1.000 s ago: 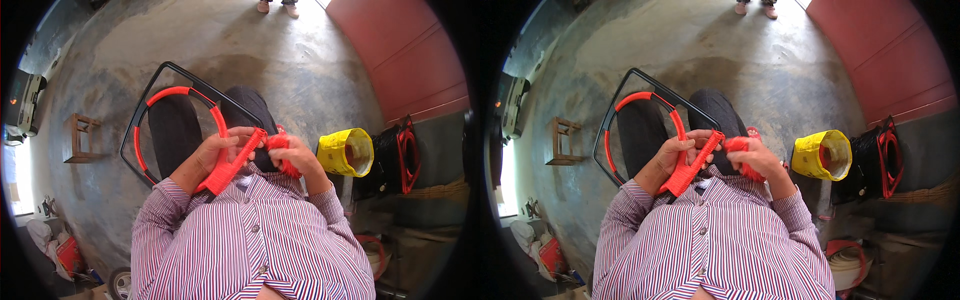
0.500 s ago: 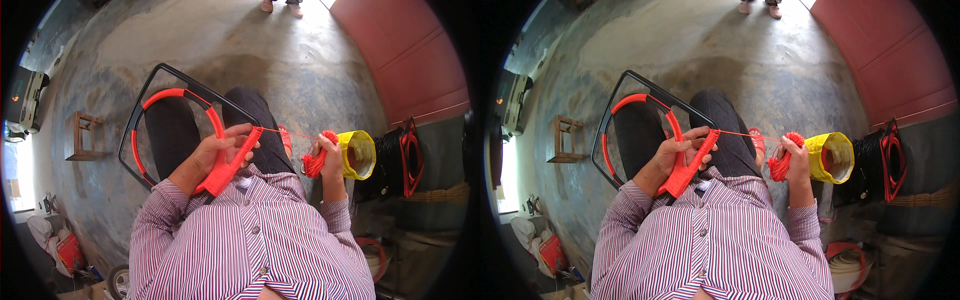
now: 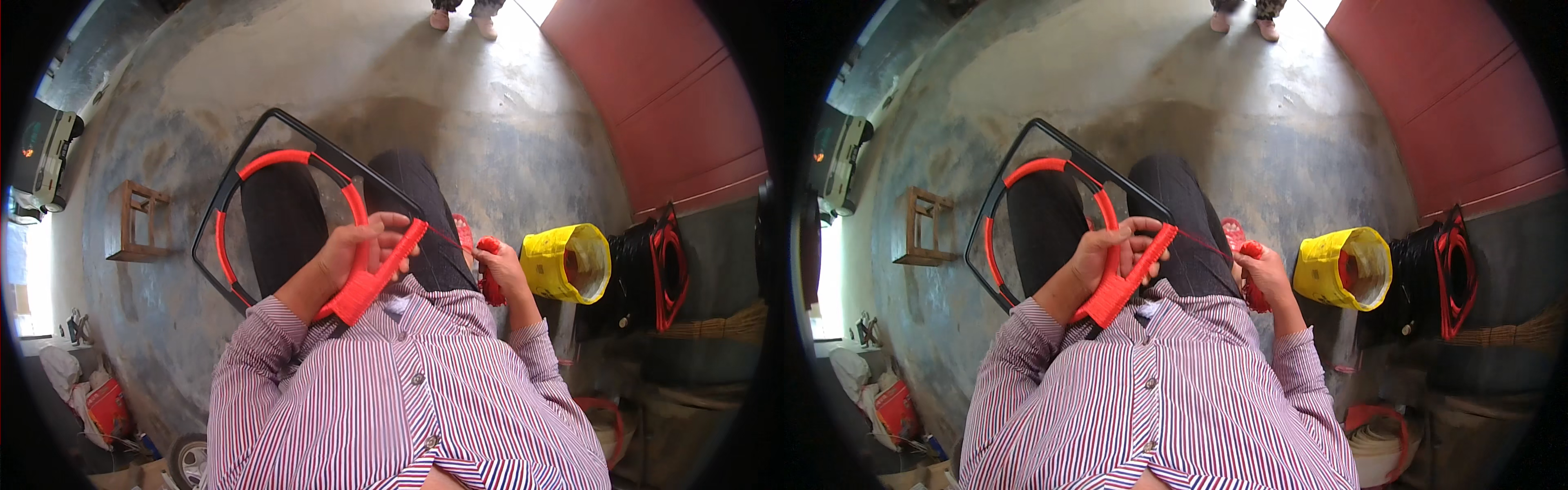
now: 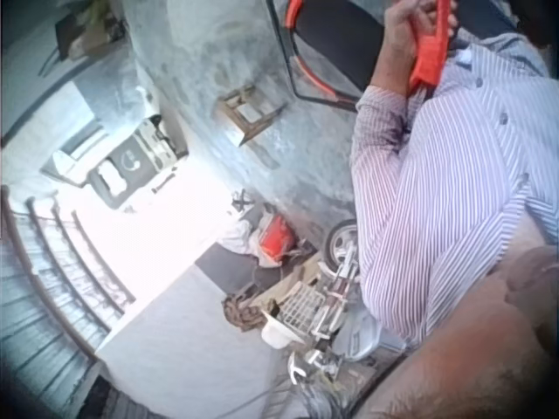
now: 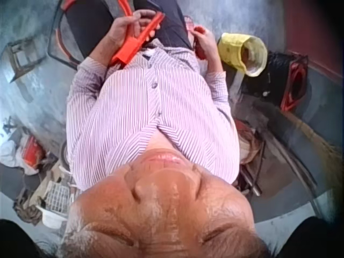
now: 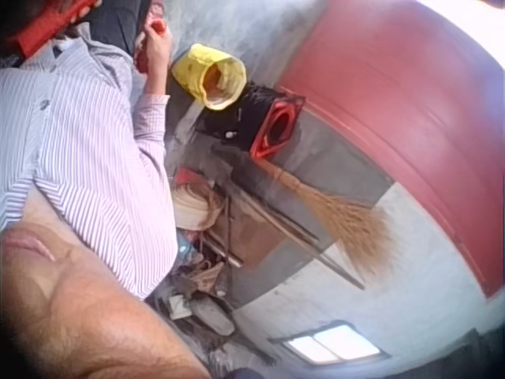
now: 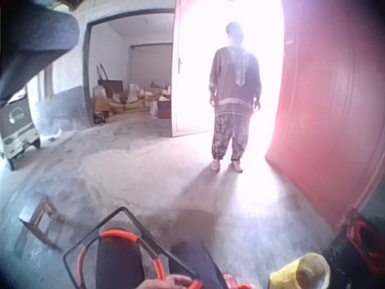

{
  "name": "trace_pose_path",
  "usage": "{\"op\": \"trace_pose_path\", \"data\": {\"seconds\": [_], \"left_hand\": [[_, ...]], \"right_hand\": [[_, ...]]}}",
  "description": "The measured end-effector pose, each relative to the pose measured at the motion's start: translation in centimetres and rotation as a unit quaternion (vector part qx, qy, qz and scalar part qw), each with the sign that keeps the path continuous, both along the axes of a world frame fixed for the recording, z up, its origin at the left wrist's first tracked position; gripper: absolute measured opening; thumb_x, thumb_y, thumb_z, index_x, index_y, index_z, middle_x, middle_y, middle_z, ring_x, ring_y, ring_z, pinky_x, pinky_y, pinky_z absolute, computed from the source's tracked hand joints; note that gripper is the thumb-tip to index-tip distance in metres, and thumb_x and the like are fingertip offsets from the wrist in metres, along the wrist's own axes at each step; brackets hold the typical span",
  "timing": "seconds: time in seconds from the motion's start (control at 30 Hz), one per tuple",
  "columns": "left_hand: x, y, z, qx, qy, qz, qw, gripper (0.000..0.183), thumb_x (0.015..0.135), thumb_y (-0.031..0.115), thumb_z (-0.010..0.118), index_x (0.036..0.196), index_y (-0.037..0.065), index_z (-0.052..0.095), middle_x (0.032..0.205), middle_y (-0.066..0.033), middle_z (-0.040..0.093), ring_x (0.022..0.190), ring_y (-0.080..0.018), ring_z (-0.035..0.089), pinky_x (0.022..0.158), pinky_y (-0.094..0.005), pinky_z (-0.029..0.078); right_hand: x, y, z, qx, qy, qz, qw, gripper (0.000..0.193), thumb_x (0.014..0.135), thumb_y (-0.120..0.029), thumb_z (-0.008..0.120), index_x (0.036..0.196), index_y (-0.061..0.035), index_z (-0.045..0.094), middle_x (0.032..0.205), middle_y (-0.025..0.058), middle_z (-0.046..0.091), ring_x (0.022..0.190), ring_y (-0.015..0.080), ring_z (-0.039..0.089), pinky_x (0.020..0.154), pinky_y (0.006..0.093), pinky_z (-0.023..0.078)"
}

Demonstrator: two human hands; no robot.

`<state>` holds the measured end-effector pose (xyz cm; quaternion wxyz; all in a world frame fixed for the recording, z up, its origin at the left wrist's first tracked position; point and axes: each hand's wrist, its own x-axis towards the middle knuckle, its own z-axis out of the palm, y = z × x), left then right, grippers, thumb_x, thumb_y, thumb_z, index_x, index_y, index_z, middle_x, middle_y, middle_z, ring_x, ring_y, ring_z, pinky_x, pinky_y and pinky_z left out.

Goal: Tying red nylon string around a red plastic hoop for manual assembly.

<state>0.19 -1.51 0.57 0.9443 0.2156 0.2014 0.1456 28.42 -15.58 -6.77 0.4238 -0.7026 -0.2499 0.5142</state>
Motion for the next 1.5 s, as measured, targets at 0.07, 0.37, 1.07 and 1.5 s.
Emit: {"op": "trace_pose_path", "data": {"seconds": [0.07,0.37,1.07,1.5], "left_hand": [[-0.2,-0.3,-0.2,0.034,0.054,-0.004,0.998,0.051,0.095,0.031,0.05,0.132,-0.003,0.041,0.105,-0.0279,0.062,0.085,-0.0363,0.067,0.08,-0.041,0.056],[-0.9,-1.7,0.9,0.266,0.236,0.043,0.934,0.032,0.095,0.017,0.053,0.121,-0.001,0.053,0.1,-0.0104,0.065,0.086,-0.0129,0.061,0.073,-0.0268,0.05],[-4.1,-7.1,17.1,0.544,-0.218,-0.003,0.81,0.046,0.082,0.004,0.062,0.127,-0.006,0.055,0.079,-0.0106,0.062,0.064,-0.0223,0.06,0.06,-0.039,0.048],[-5.2,-6.6,16.1,0.443,-0.413,-0.108,0.788,0.056,0.082,0.016,0.064,0.134,-0.003,0.052,0.079,-0.007,0.062,0.068,-0.0173,0.059,0.067,-0.0286,0.047]], "right_hand": [[-0.3,1.9,1.5,0.026,-0.074,-0.016,0.997,0.017,0.086,-0.018,0.073,0.089,-0.0035,0.065,0.069,0.0004,0.06,0.058,0.0088,0.054,0.055,0.0246,0.044],[-8.1,9.7,9.2,0.296,-0.056,0.113,0.947,0.019,0.09,-0.019,0.066,0.088,-0.0008,0.064,0.071,-0.0017,0.06,0.066,0.0087,0.055,0.061,0.0264,0.046],[-8.2,7.6,5.8,0.214,-0.102,0.153,0.959,0.011,0.084,-0.009,0.07,0.087,-0.0023,0.062,0.069,0.001,0.063,0.063,0.0086,0.057,0.059,0.0247,0.046],[-8.5,7.3,5.6,0.213,-0.08,0.131,0.965,0.011,0.086,-0.009,0.07,0.089,-0.0027,0.061,0.069,-0.0003,0.061,0.063,0.0079,0.054,0.059,0.024,0.045]]}}
